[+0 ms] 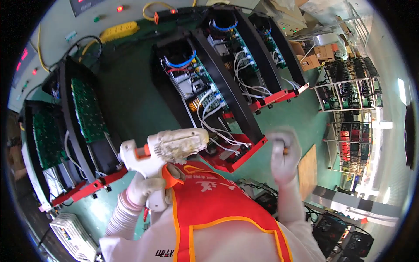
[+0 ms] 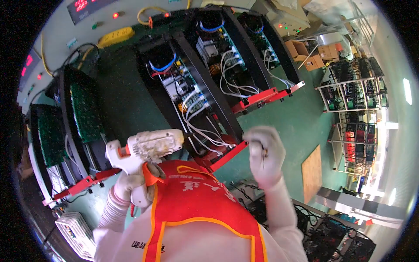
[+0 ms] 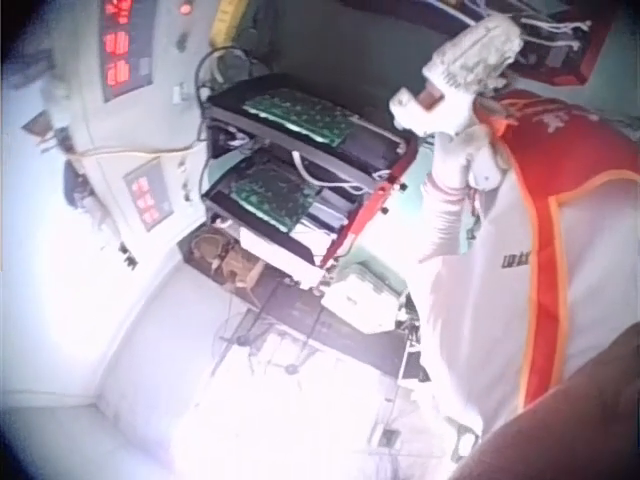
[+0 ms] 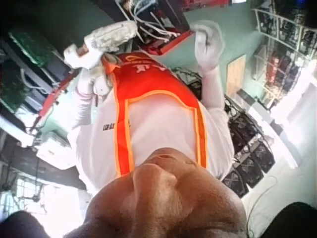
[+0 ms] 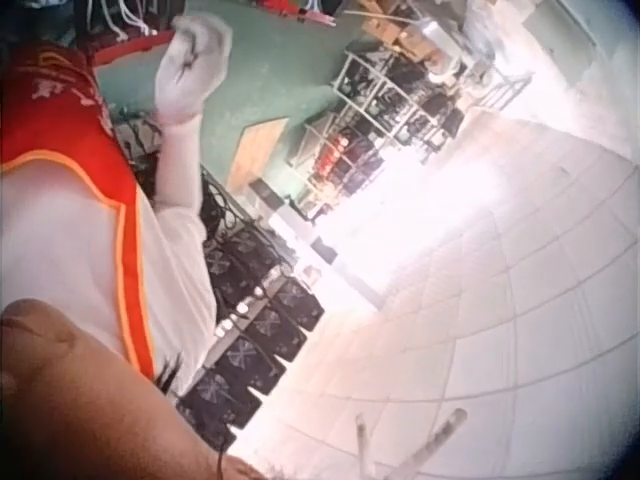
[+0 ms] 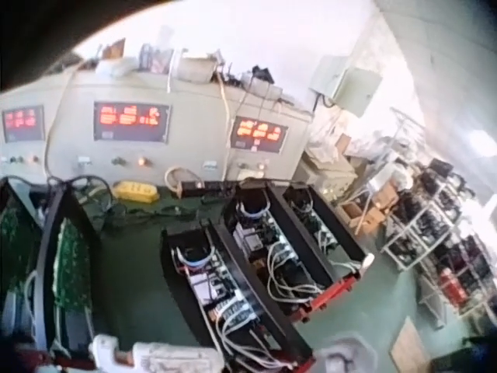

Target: The person secures wires and circuit boards inside electronic housing units using a hot glue gun.

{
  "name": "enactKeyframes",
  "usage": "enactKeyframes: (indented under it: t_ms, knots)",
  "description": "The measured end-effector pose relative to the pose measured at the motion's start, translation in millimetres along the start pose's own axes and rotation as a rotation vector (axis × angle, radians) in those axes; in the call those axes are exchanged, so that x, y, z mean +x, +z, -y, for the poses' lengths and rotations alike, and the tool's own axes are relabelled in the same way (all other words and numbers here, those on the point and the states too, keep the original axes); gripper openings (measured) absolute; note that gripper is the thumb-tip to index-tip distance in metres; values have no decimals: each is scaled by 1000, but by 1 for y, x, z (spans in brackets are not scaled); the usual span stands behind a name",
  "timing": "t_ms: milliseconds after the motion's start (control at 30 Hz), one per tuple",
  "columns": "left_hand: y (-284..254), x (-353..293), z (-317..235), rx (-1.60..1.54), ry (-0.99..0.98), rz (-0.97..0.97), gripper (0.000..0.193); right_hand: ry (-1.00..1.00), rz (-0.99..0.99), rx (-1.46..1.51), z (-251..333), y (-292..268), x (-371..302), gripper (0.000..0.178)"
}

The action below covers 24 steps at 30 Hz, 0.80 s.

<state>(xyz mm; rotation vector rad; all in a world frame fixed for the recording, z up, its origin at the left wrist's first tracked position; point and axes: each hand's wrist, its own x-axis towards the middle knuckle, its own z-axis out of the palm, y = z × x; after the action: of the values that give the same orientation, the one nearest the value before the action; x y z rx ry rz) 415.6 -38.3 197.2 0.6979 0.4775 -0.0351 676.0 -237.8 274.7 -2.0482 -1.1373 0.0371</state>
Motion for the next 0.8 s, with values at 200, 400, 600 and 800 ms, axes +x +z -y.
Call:
enactKeyframes:
  t_ms: [200,400,600,800]
  knots:
    - [-6,-43,14,55,75,-220,70,-287,342,-502,10,56,121,45]
    - [2,-90,11,-3,366,-433,71,153,596,-96,-26,89,162,31]
    - [7,-121,-10,20,390,-556,75,259,650,271,28,128,170,14]
    - [2,-135,-8,-63,472,-550,79,157,663,438,56,174,188,20]
